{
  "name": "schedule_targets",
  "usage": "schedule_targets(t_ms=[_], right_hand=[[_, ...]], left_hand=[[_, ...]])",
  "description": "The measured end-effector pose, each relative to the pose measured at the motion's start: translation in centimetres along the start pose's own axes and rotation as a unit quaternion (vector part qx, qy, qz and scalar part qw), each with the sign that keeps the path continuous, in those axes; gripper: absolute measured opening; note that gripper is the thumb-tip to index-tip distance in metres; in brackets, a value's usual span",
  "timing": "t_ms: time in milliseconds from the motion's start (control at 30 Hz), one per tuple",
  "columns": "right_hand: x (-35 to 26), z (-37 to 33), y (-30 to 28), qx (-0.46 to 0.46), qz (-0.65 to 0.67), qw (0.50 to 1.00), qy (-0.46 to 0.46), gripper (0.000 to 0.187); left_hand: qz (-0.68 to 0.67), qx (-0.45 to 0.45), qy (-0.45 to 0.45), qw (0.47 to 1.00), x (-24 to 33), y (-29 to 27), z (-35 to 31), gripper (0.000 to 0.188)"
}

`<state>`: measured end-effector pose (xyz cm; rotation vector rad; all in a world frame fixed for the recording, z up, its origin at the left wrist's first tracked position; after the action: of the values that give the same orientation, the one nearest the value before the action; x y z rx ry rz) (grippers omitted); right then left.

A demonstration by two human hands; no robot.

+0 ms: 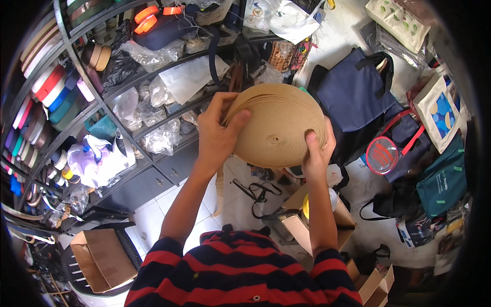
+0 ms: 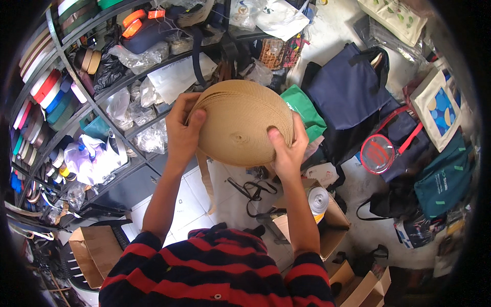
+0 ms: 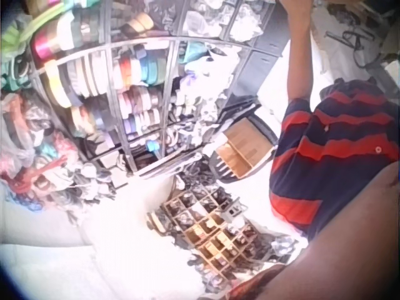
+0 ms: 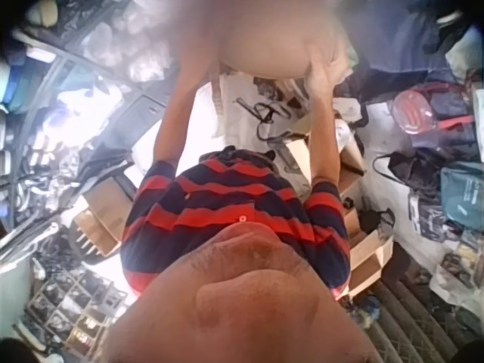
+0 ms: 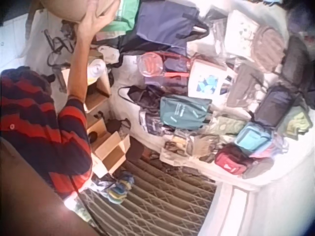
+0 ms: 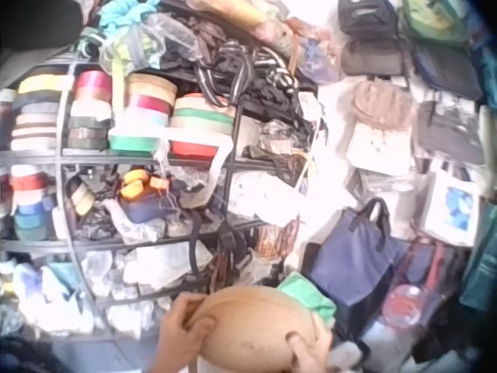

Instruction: The person takes rolls of ribbon from a box on the floor and places them onto a storage shelf according to color.

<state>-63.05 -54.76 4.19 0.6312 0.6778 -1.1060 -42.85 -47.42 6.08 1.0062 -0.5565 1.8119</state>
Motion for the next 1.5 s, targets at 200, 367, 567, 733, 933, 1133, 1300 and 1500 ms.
schedule_targets(t_ms=[200, 367, 567, 733, 933, 1133, 1300, 1500], right_hand=[[-1.1, -0.4, -0.5, 0.107, 0.079, 0.991, 0.026, 0.041], [-1.2, -1.4, -4.2, 0.151, 0.022, 0.988, 0.006, 0.038], [-2.2, -4.3, -6.8, 0.187, -0.007, 0.982, 0.009, 0.035], [-4.3, -7.7, -9.0, 0.216, -0.085, 0.973, 0.000, 0.038], [-5.3, -9.3, -11.5, 0.250, -0.158, 0.954, 0.041, 0.040], [-4.5, -10.3, -16.2, 0.233, -0.155, 0.957, 0.073, 0.056], [-1.7, -9.3, -17.0, 0.283, 0.094, 0.950, 0.092, 0.054], [-0.1, -7.3, -12.4, 0.282, 0.283, 0.899, 0.179, 0.059]], left_hand=[[-0.023, -0.030, 0.002, 0.999, -2.3, -0.1, -1.4, 0.037], [-0.044, -0.146, 0.019, 0.988, -5.0, 1.5, -2.3, 0.035], [-0.241, -0.276, -0.161, 0.916, -8.5, 1.1, -3.1, 0.048], [-0.198, -0.146, -0.188, 0.951, -8.7, 4.7, -3.6, 0.047], [-0.121, -0.281, -0.213, 0.928, -8.0, 7.7, -3.8, 0.043], [0.039, -0.417, -0.186, 0.889, -6.0, 10.2, -2.2, 0.051], [0.025, -0.314, -0.038, 0.948, -3.0, 13.5, -6.1, 0.051], [0.001, -0.065, -0.007, 0.998, -1.6, 16.8, -9.1, 0.056]])
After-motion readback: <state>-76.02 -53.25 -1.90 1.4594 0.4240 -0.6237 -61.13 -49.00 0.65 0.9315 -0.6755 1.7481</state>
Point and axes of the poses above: each hand's wrist, its own z-axis towards the middle knuckle, its own y-axis out of the palm, x = y × z, the point moved 3 cm from there along z, towards the middle knuckle
